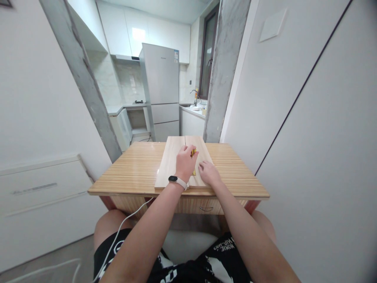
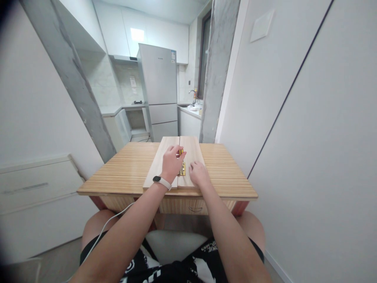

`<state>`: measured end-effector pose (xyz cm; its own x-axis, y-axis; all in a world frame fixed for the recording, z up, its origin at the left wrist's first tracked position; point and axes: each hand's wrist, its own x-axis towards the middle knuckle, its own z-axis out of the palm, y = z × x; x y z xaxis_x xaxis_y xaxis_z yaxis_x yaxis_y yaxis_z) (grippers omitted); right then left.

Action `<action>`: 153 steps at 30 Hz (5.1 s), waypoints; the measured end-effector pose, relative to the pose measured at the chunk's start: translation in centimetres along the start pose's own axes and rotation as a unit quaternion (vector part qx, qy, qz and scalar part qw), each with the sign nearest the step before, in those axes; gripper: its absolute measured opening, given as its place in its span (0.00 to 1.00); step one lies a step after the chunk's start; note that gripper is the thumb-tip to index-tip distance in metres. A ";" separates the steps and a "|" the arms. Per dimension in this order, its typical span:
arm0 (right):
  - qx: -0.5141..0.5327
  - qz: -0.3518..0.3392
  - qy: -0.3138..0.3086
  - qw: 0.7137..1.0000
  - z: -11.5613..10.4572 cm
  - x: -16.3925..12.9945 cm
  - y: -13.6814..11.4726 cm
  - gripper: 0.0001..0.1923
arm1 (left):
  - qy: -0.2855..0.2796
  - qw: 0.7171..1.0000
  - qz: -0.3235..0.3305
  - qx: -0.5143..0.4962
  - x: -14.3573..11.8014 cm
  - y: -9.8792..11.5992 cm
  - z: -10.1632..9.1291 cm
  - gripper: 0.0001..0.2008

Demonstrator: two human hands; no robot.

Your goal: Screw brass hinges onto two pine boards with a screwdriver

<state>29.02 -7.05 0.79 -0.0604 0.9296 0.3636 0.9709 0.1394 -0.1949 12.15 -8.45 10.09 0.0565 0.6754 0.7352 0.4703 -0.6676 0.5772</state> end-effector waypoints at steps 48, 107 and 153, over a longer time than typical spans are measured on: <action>-0.002 -0.008 0.005 1.000 0.2 0.0 0.3 0.16 | -0.009 1.000 0.004 0.010 0.0 -0.1 0.1 0.09; 0.186 0.062 0.129 0.972 -7.4 -5.0 7.3 0.11 | -0.078 0.994 -0.060 -0.044 0.4 -5.0 -4.6 0.08; 0.396 0.339 -0.127 0.844 -3.1 2.3 5.5 0.24 | -0.226 0.872 -0.426 0.080 -0.5 -14.0 -7.2 0.18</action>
<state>34.98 -5.21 3.38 0.3006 0.9168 -0.2630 0.3498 -0.3625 -0.8638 -0.82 -1.65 4.20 -0.0488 0.9837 -0.1730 0.6269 0.1650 0.7614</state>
